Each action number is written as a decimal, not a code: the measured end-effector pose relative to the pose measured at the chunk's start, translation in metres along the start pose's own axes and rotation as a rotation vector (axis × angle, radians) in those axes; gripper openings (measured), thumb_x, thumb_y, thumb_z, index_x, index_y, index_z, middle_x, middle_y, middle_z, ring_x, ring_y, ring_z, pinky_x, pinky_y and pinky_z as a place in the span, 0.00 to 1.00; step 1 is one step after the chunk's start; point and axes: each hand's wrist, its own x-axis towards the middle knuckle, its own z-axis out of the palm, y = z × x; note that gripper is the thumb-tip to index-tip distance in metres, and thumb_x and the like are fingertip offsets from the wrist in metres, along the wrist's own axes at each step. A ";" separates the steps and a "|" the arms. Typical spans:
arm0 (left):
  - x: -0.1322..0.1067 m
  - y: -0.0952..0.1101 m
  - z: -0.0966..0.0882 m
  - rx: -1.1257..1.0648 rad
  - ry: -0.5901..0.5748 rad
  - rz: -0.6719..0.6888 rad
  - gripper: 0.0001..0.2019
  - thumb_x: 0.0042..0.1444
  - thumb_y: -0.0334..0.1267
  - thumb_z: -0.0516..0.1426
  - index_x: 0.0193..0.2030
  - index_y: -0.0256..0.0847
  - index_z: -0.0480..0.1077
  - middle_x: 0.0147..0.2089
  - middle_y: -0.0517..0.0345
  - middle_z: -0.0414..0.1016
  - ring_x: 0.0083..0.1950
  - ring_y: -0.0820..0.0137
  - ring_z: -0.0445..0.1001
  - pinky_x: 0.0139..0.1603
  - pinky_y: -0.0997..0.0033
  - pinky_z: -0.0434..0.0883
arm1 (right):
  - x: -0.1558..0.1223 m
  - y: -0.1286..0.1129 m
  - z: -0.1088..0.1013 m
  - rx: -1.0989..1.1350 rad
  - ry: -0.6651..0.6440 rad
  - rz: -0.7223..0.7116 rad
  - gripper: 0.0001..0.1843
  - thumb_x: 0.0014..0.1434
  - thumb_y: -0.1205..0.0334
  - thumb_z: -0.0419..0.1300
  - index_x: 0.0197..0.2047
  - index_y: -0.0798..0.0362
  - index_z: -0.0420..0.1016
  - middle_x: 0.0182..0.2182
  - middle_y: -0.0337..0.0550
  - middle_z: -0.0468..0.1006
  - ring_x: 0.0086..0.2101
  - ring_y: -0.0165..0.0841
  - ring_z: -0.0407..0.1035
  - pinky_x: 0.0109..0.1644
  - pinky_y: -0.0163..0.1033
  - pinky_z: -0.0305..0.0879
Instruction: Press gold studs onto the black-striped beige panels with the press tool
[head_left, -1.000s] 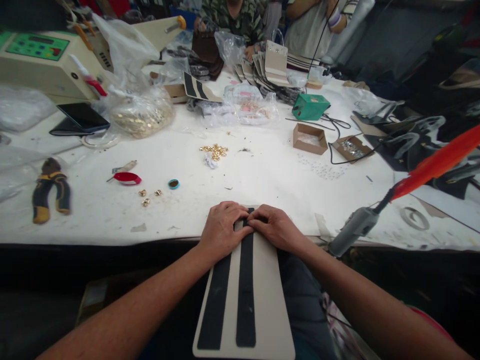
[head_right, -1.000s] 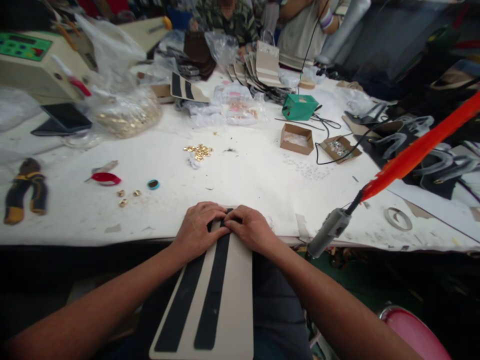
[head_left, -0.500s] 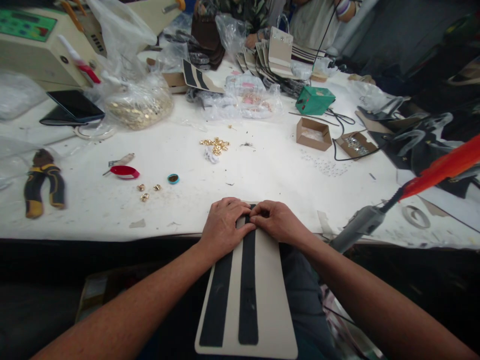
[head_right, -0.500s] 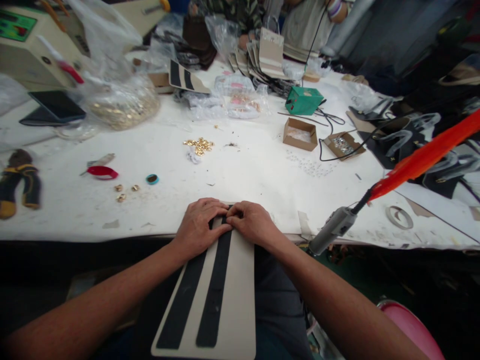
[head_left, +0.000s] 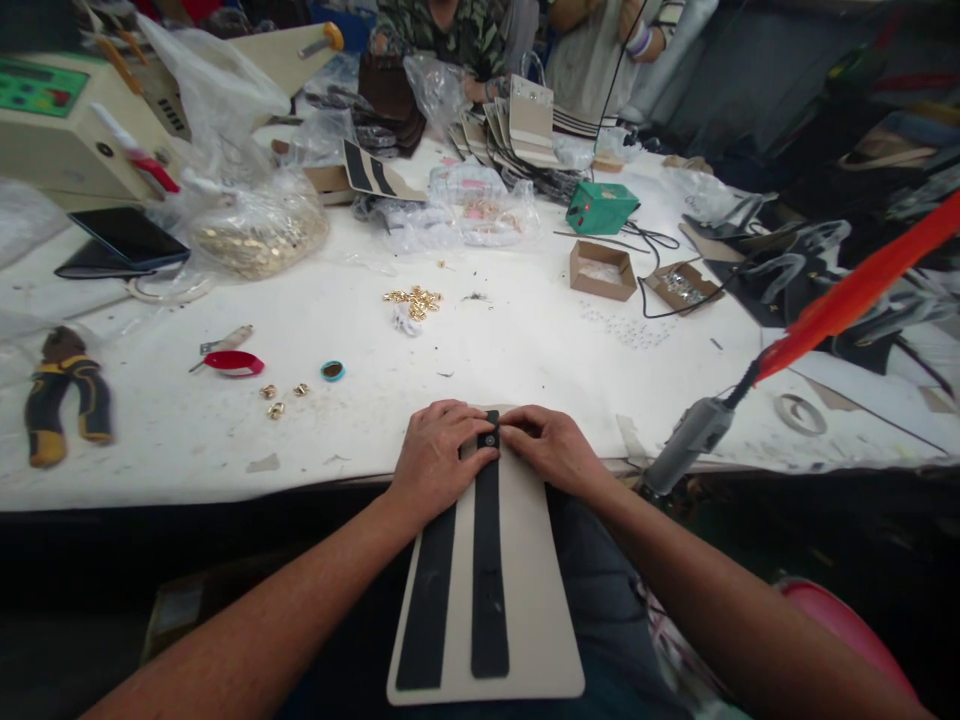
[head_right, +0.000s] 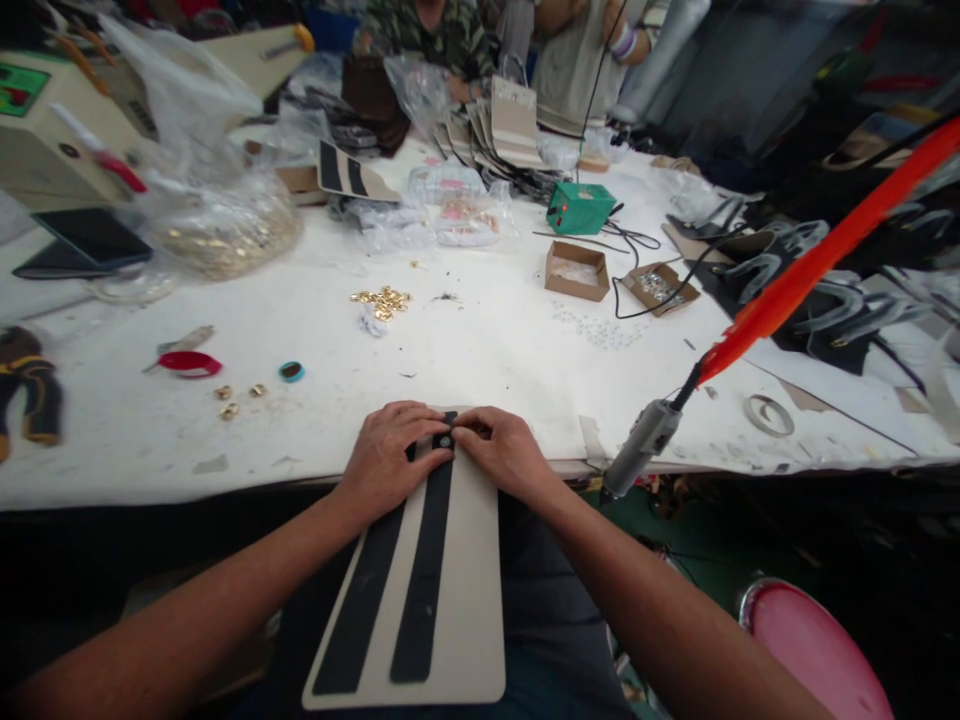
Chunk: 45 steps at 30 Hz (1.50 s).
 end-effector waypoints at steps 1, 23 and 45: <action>0.000 0.000 0.000 0.002 0.001 0.009 0.12 0.58 0.41 0.70 0.49 0.51 0.81 0.57 0.59 0.83 0.63 0.56 0.73 0.63 0.47 0.67 | -0.009 0.004 -0.002 0.050 0.067 0.015 0.13 0.63 0.54 0.64 0.45 0.51 0.84 0.39 0.43 0.85 0.39 0.37 0.77 0.45 0.40 0.70; 0.007 -0.003 0.000 0.000 -0.035 -0.032 0.11 0.56 0.42 0.71 0.46 0.51 0.83 0.56 0.61 0.84 0.62 0.55 0.74 0.64 0.44 0.66 | -0.084 0.074 -0.088 0.139 0.820 0.303 0.26 0.53 0.48 0.70 0.52 0.53 0.81 0.40 0.48 0.84 0.44 0.48 0.78 0.53 0.53 0.70; 0.004 -0.004 -0.001 -0.038 -0.046 -0.035 0.10 0.60 0.48 0.69 0.47 0.54 0.83 0.56 0.62 0.83 0.63 0.55 0.72 0.64 0.47 0.64 | 0.018 -0.042 0.023 0.581 0.336 -0.281 0.17 0.62 0.49 0.70 0.32 0.48 0.70 0.22 0.34 0.71 0.24 0.31 0.68 0.32 0.40 0.70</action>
